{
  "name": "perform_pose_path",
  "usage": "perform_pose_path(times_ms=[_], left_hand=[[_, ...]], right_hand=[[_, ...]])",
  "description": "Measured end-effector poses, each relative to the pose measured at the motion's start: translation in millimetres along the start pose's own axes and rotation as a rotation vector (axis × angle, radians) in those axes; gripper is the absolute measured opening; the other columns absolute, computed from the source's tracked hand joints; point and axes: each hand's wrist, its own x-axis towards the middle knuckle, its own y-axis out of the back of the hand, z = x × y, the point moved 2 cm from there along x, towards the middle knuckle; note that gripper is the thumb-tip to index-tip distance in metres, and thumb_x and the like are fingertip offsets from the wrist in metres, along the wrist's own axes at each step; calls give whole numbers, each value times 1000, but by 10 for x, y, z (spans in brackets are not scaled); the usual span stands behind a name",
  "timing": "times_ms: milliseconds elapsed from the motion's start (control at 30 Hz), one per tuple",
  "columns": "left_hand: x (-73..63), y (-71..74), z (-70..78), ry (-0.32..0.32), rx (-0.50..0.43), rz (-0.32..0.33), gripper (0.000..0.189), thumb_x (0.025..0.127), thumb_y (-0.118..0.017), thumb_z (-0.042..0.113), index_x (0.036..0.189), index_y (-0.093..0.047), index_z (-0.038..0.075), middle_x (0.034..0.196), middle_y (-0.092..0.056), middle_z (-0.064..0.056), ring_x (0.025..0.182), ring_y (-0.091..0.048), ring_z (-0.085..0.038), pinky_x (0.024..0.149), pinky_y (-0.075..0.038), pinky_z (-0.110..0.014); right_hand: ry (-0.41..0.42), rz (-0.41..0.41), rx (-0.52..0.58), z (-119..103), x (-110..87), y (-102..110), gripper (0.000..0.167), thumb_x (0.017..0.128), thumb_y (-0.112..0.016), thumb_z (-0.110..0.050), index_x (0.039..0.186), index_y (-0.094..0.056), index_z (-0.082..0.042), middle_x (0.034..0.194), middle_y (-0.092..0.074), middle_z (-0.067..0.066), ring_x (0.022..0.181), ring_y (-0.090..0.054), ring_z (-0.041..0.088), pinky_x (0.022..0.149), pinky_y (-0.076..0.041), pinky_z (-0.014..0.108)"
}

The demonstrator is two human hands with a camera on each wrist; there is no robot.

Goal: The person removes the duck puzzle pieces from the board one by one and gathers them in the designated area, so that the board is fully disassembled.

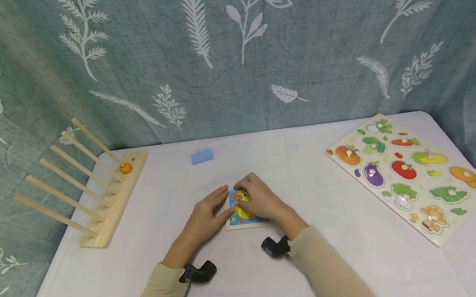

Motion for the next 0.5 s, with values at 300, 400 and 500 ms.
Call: perform_pose_path(times_ms=[300,400,500], left_hand=[[6,16,34,-4,-10,8,56,89,-67,25,133,-50,-6,141,-49,-17,131,-45,-33,108,-41,-44],[6,23,41,-1,-6,8,56,89,-67,25,133,-50,-6,141,-48,-17,131,-45,-33,108,-41,-44],[-2,21,42,9,-9,5,56,89,-67,25,133,-50,-5,141,-48,-16,132,-45,-32,109,-40,-44]], right_hand=[[-30,68,111,-3,3,11,32,85,-69,-6,115,-58,-7,108,-61,8,97,-58,21,87,-53,36],[-44,94,116,-16,-3,15,31,85,-70,-5,115,-61,-6,104,-63,7,92,-59,19,83,-54,33],[-48,104,111,-24,-12,13,30,85,-69,-5,115,-62,-5,100,-64,7,88,-59,17,79,-55,30]])
